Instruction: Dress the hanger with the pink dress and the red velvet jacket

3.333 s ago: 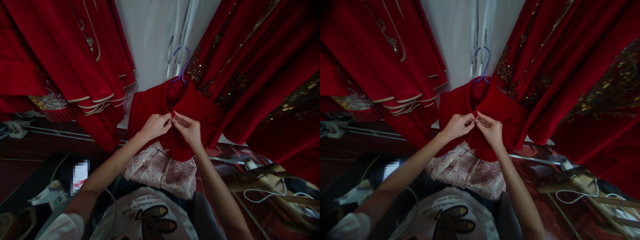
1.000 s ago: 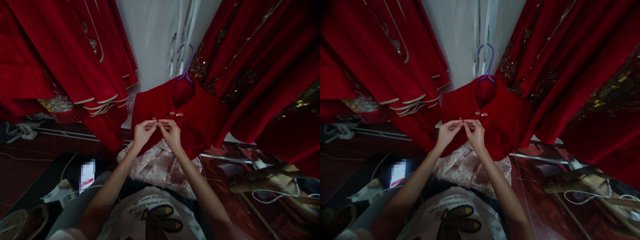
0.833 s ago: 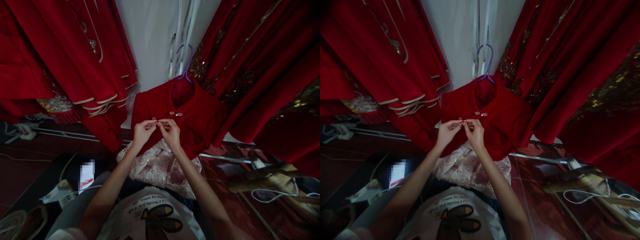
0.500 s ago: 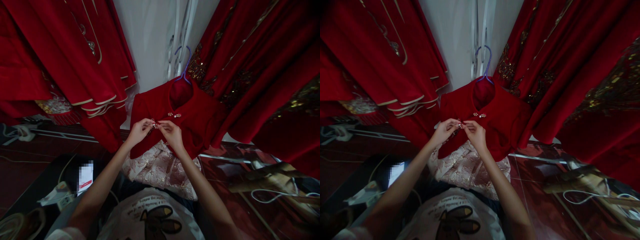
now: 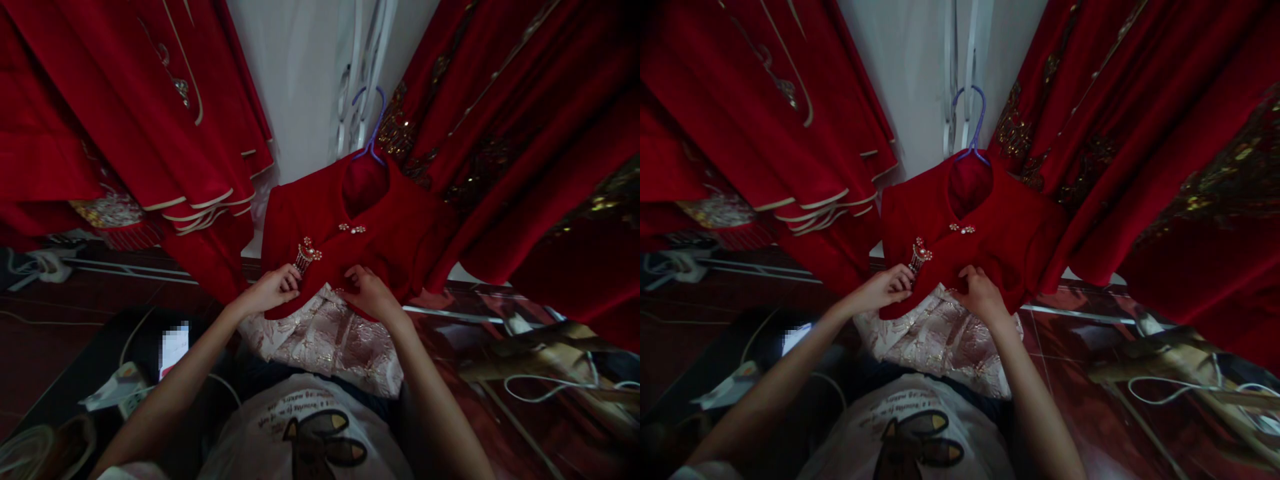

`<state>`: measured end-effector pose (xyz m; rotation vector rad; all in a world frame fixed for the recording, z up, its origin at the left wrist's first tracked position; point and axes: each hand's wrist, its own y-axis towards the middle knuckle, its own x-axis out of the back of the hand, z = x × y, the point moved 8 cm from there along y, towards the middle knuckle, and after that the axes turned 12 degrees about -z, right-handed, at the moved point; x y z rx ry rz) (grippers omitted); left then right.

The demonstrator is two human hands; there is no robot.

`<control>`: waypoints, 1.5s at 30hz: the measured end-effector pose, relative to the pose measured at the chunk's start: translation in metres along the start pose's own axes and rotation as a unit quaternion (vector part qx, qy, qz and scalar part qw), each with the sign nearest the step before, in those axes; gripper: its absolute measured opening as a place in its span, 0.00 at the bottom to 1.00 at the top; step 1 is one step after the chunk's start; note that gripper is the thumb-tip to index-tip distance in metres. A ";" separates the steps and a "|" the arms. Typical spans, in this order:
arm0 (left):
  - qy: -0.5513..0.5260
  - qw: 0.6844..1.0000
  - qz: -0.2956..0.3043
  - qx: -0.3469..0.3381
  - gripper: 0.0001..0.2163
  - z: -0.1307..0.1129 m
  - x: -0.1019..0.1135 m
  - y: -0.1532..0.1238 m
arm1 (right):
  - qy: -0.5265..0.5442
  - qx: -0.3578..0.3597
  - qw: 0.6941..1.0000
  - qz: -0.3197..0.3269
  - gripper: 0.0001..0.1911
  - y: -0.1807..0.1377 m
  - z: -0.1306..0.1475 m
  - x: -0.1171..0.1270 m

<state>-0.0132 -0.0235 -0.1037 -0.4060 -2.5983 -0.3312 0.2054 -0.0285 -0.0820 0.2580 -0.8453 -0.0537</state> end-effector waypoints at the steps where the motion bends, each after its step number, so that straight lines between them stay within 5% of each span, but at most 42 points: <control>1: -0.001 1.000 -0.010 0.010 0.14 0.000 -0.001 0.000 | -0.030 0.002 1.000 -0.007 0.18 0.000 0.000 -0.004; 9: 0.077 0.989 -0.125 -0.022 0.21 -0.003 -0.006 0.000 | 0.061 0.005 0.998 0.019 0.10 0.006 0.002 -0.026; 16: 0.060 0.990 -0.128 0.000 0.11 -0.004 -0.010 0.002 | 0.303 -0.013 0.924 0.231 0.17 -0.023 0.041 0.005; 20: 0.028 0.994 -0.103 0.028 0.08 0.000 -0.015 0.001 | 0.321 -0.005 0.935 0.151 0.16 -0.025 0.061 0.015; 27: -0.159 0.983 -0.043 0.081 0.12 0.004 -0.028 0.002 | 0.259 -0.001 0.966 0.024 0.10 -0.009 0.049 -0.022; 45: -0.137 0.979 -0.131 0.081 0.09 0.008 -0.017 0.001 | 0.191 0.028 0.980 -0.047 0.07 -0.012 0.044 -0.039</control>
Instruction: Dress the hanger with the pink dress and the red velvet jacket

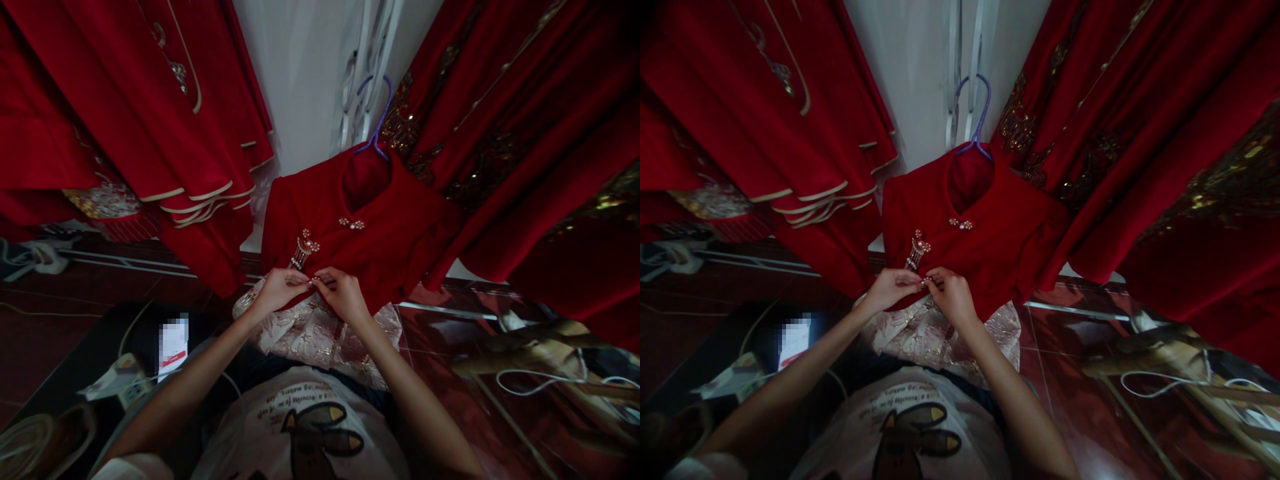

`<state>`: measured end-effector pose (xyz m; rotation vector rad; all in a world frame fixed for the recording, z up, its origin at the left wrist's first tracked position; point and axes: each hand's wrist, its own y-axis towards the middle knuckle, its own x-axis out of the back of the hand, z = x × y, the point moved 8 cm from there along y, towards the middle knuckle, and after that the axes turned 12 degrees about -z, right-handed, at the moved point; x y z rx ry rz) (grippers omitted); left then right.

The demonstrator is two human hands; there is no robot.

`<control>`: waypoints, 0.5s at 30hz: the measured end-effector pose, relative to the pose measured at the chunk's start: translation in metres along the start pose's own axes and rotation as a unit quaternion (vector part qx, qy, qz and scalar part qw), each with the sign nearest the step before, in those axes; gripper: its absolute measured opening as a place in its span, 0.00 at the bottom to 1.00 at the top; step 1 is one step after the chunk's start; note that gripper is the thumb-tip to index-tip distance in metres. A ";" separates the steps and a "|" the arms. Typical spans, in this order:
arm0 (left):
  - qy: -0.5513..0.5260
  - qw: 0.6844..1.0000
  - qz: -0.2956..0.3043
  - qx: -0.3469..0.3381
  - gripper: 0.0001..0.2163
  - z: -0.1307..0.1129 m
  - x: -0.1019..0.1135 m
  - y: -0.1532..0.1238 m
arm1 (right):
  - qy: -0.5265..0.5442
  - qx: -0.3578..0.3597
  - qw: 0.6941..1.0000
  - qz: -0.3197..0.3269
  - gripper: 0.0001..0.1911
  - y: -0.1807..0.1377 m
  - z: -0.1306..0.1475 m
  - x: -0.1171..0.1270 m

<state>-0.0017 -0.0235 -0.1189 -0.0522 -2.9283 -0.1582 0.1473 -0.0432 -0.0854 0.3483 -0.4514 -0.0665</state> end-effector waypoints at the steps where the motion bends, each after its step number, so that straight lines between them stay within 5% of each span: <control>1: 0.003 1.000 0.001 -0.002 0.09 0.001 0.000 0.000 | -0.002 0.001 1.000 0.000 0.07 0.000 0.000 -0.001; 7: 0.003 1.000 0.017 -0.026 0.13 -0.007 0.003 0.005 | -0.034 -0.002 0.999 0.042 0.06 0.005 0.005 0.014; 15: -0.007 0.988 -0.140 -0.058 0.14 -0.054 0.077 0.020 | -0.046 0.011 0.993 -0.105 0.11 0.015 0.041 0.118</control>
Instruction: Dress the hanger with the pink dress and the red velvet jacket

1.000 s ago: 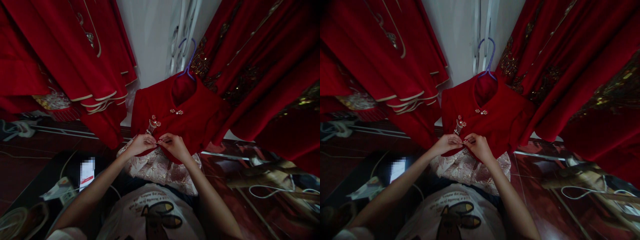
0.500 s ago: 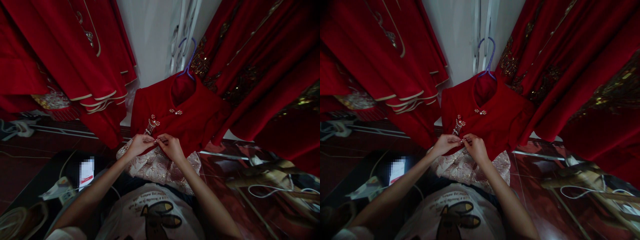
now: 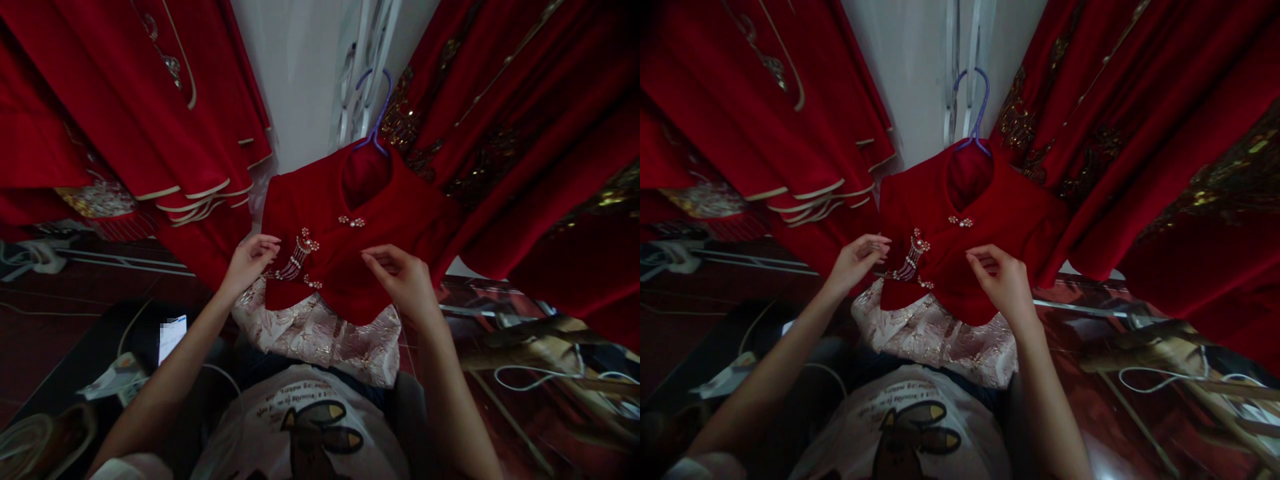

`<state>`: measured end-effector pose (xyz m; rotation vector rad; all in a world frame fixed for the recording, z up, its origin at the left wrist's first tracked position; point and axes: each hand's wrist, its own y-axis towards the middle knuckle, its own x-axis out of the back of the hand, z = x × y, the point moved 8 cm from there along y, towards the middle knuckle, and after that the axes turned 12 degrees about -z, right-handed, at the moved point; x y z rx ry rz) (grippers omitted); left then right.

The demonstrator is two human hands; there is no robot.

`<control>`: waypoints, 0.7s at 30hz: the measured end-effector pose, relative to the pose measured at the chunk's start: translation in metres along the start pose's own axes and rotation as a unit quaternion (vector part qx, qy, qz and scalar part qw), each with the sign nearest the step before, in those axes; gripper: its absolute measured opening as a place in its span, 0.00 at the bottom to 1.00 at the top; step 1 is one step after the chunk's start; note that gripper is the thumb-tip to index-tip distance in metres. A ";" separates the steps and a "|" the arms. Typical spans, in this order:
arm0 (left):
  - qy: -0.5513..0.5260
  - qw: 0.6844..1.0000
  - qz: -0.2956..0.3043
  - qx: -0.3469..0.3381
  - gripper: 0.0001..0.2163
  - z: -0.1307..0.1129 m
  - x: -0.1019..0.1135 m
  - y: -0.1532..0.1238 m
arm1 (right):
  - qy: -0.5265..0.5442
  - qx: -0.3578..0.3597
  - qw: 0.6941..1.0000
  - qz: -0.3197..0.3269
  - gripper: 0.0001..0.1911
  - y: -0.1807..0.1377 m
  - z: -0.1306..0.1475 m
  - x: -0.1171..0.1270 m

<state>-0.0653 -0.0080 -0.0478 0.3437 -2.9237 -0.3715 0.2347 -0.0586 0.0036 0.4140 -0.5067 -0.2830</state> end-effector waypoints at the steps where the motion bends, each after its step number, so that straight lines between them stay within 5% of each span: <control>1: -0.002 1.000 -0.002 -0.002 0.14 -0.002 0.003 0.001 | -0.001 -0.001 1.000 -0.009 0.12 0.001 0.001 0.005; 5: 0.054 0.996 0.060 -0.036 0.10 -0.001 -0.014 -0.011 | 0.010 -0.006 1.000 0.025 0.11 -0.003 -0.003 -0.010; 10: 0.177 0.956 0.209 -0.107 0.08 0.014 -0.059 -0.046 | -0.032 -0.004 0.979 0.203 0.08 -0.030 -0.019 -0.075; 14: 0.184 0.956 0.203 -0.106 0.08 0.019 -0.070 -0.056 | -0.038 0.004 0.977 0.211 0.07 -0.039 -0.030 -0.101; 21: 0.138 0.972 0.171 -0.081 0.09 0.016 -0.070 -0.053 | 0.026 -0.016 0.982 0.189 0.07 -0.036 -0.041 -0.112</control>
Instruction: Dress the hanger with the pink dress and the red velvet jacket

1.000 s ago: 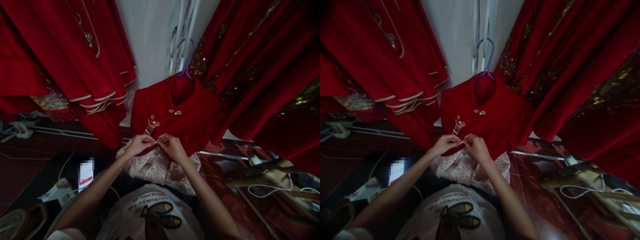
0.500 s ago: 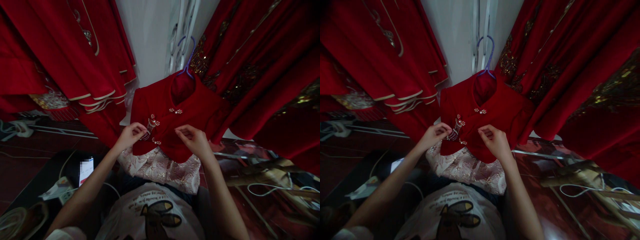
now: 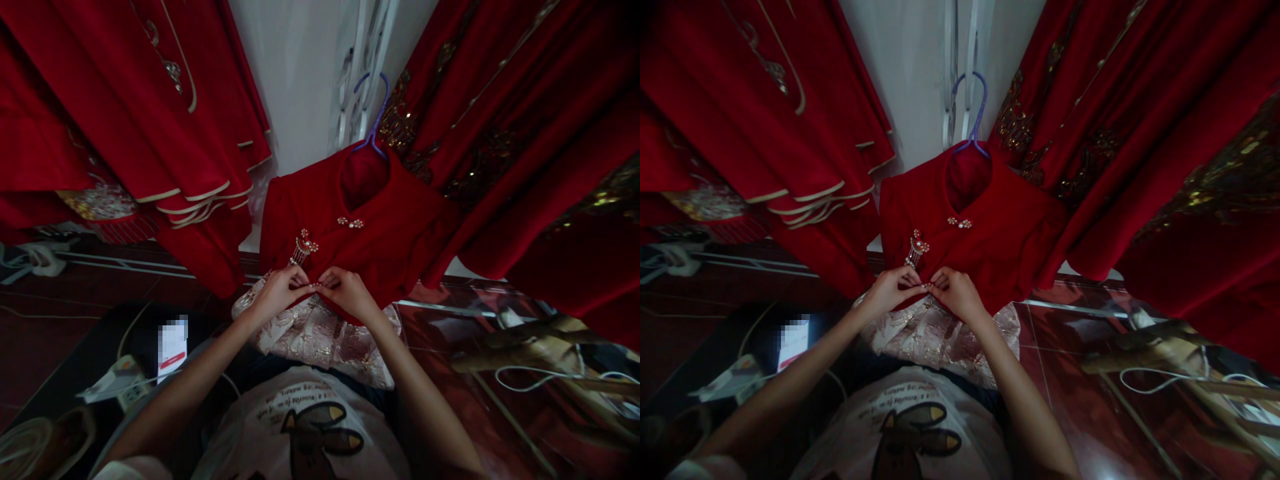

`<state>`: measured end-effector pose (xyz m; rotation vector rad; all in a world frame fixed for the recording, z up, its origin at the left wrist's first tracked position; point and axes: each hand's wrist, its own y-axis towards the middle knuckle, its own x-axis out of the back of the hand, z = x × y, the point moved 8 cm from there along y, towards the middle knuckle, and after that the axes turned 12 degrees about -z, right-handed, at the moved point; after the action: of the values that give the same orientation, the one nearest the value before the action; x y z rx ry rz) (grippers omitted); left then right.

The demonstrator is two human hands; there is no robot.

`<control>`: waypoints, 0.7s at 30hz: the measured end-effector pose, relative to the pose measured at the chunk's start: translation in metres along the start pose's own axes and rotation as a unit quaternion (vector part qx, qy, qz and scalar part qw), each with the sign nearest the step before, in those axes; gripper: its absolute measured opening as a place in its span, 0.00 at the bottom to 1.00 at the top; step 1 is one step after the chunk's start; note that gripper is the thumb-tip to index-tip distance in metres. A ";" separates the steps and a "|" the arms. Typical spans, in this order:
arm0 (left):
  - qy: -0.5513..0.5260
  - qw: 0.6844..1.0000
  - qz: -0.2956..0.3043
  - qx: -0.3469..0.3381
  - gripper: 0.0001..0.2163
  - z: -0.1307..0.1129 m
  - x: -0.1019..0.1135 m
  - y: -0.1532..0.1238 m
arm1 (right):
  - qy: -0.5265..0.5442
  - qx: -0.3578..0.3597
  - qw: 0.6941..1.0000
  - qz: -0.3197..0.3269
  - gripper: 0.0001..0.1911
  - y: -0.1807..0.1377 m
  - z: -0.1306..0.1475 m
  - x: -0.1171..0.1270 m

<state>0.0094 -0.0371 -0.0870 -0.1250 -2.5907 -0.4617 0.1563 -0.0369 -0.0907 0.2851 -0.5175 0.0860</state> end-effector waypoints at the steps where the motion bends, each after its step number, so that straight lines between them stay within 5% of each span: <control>1: 0.000 1.000 -0.004 -0.003 0.09 -0.001 0.000 0.000 | 0.004 0.001 1.000 -0.004 0.07 0.000 0.000 0.000; 11: 0.042 0.997 -0.050 -0.046 0.11 -0.012 0.013 0.008 | 0.021 0.000 1.000 0.016 0.08 0.001 0.001 0.005; 15: 0.160 0.964 -0.114 -0.181 0.12 -0.046 0.044 0.033 | 0.042 0.021 0.995 0.086 0.09 -0.004 0.015 0.020; 21: 0.302 0.895 -0.037 -0.325 0.14 -0.075 0.045 0.065 | 0.050 0.016 0.994 0.099 0.09 -0.009 0.028 0.044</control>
<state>0.0155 -0.0019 0.0158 -0.0867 -1.7564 -1.1763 0.1819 -0.0534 -0.0476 0.2585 -0.4443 0.3002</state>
